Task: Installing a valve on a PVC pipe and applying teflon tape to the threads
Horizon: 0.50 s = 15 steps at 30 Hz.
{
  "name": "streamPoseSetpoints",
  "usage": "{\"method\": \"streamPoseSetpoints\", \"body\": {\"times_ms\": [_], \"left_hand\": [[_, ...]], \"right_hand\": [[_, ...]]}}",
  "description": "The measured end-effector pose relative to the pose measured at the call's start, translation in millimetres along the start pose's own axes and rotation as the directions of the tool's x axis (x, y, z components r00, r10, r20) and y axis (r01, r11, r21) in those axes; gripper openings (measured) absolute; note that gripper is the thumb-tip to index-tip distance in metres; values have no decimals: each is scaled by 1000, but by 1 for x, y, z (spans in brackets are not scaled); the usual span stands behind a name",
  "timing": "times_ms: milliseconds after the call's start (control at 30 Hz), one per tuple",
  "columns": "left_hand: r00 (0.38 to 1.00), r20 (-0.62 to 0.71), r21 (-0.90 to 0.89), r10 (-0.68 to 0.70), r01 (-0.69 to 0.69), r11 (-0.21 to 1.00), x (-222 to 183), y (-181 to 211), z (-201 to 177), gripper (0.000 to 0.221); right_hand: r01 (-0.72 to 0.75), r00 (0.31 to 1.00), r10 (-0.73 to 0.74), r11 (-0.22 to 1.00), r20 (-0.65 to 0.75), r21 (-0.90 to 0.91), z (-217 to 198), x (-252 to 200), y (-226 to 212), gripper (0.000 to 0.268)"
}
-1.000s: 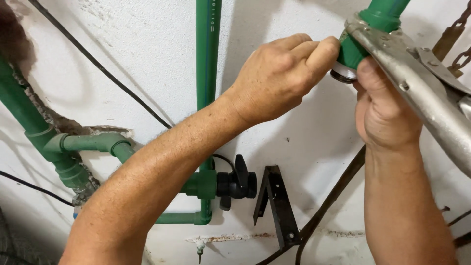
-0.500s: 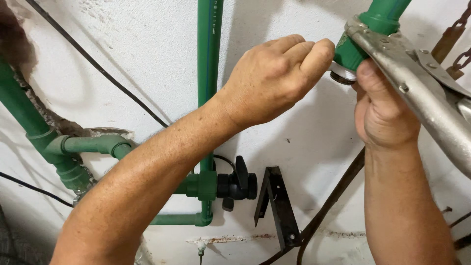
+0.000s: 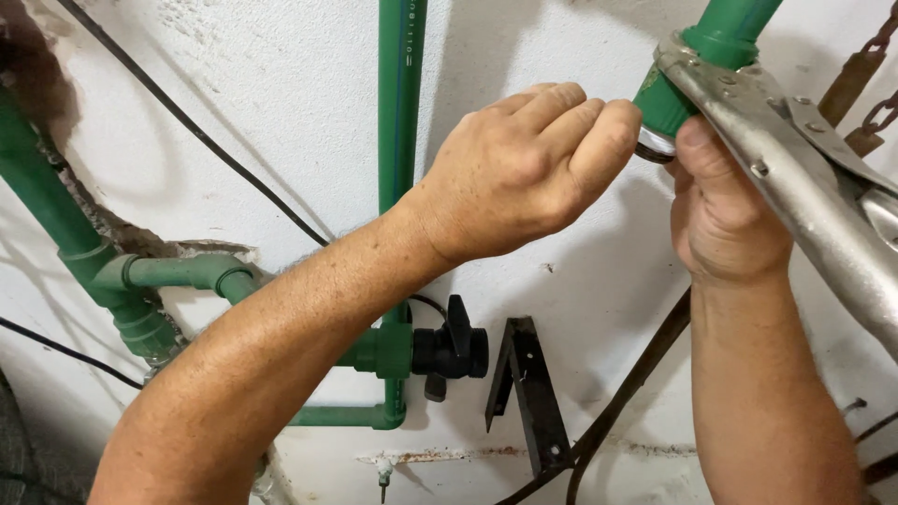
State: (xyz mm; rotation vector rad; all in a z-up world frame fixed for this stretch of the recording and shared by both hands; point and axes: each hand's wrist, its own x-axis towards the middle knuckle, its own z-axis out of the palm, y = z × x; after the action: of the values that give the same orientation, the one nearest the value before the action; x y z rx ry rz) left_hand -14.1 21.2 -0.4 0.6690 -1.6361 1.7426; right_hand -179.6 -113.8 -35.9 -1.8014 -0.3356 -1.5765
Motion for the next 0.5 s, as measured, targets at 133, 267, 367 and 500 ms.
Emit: {"method": "streamPoseSetpoints", "body": {"times_ms": [133,267,367,500], "left_hand": [[1000,4,-9,31,-30,999,5,4,-3,14],[999,-23,-17,44,-44,999,10,10,-6,16],[998,-40,-35,48,-49,998,14,15,-8,17],[996,-69,-59,49,-53,997,21,21,-10,16]], "right_hand": [[-46,999,46,996,-7,-73,-5,0,-4,38],[-28,1000,29,993,10,-119,-2,1,-9,26],[-32,999,33,998,11,-45,-7,-3,-1,24],[-4,1000,3,999,-28,-32,-9,-3,-2,14]]}}
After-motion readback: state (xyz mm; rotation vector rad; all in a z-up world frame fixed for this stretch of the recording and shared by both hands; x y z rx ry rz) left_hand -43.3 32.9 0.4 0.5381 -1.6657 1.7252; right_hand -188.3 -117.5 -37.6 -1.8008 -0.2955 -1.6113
